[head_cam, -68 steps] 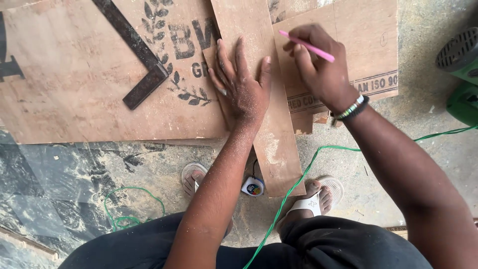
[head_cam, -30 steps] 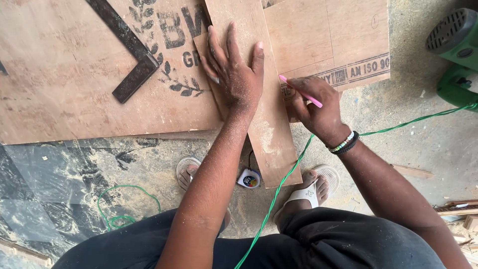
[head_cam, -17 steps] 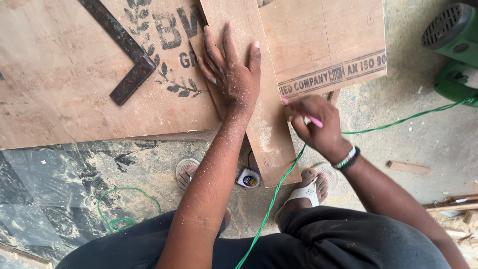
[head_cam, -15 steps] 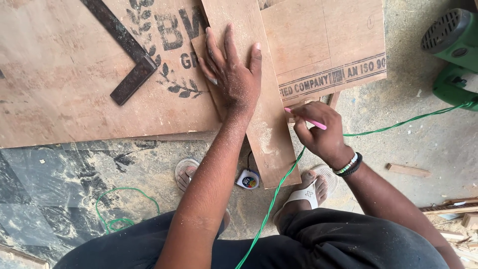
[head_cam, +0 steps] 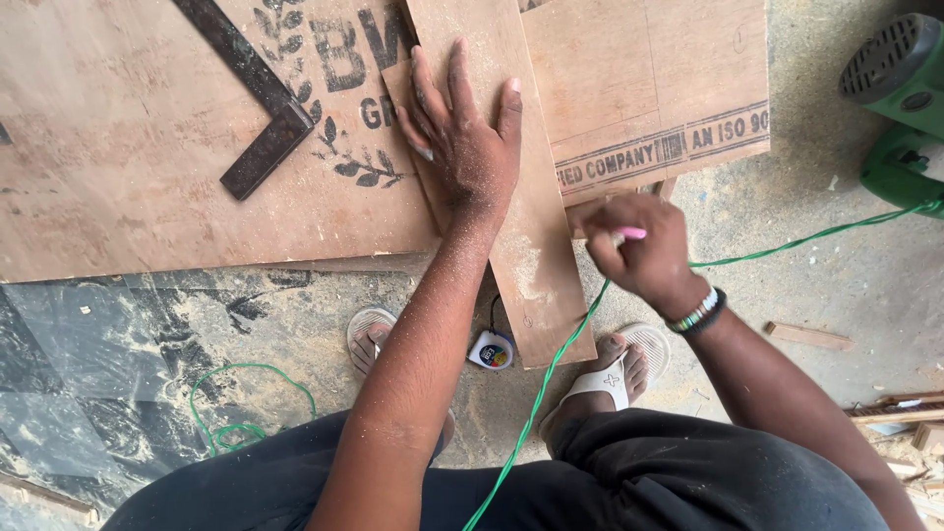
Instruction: Measuring, marking, and cutting plywood using a circular saw and measuring tape.
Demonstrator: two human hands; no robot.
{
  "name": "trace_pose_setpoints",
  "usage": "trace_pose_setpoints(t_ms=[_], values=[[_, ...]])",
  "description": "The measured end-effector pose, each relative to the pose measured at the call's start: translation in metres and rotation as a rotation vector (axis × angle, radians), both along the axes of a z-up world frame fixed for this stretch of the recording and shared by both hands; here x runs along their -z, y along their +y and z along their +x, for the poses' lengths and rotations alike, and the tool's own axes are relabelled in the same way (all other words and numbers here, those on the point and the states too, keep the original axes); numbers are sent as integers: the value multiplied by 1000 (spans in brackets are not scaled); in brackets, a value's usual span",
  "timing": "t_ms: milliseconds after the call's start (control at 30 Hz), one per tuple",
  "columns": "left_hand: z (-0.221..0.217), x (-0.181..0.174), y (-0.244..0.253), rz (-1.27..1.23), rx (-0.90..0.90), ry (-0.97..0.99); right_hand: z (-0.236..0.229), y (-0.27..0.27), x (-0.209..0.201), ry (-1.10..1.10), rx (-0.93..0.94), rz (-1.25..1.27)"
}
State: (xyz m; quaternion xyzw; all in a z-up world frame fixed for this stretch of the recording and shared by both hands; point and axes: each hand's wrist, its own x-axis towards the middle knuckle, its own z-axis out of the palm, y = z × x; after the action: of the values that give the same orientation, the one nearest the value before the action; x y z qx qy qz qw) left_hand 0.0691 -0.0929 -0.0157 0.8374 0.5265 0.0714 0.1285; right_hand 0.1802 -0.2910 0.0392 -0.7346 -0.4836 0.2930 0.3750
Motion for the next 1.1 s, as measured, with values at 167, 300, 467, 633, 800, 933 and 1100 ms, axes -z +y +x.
trace_pose_setpoints(t_ms=[167,300,467,633,800,933,1100], values=[[2,-7,-1,-7,-10,-12,16,14,-4,202,64,83],[6,-12,0,-3,-25,-18,47,76,-1,-52,25,148],[5,-12,0,-23,-35,-10,58,116,11,-41,10,140],[4,-12,0,-26,-19,2,61,127,19,-51,-31,211],[2,-5,-1,-2,-18,-18,68,121,24,-31,-39,17],[2,-8,0,-20,-13,-15,65,121,22,-104,-33,232],[2,-5,-1,-21,-16,-17,67,101,2,-96,-76,146]])
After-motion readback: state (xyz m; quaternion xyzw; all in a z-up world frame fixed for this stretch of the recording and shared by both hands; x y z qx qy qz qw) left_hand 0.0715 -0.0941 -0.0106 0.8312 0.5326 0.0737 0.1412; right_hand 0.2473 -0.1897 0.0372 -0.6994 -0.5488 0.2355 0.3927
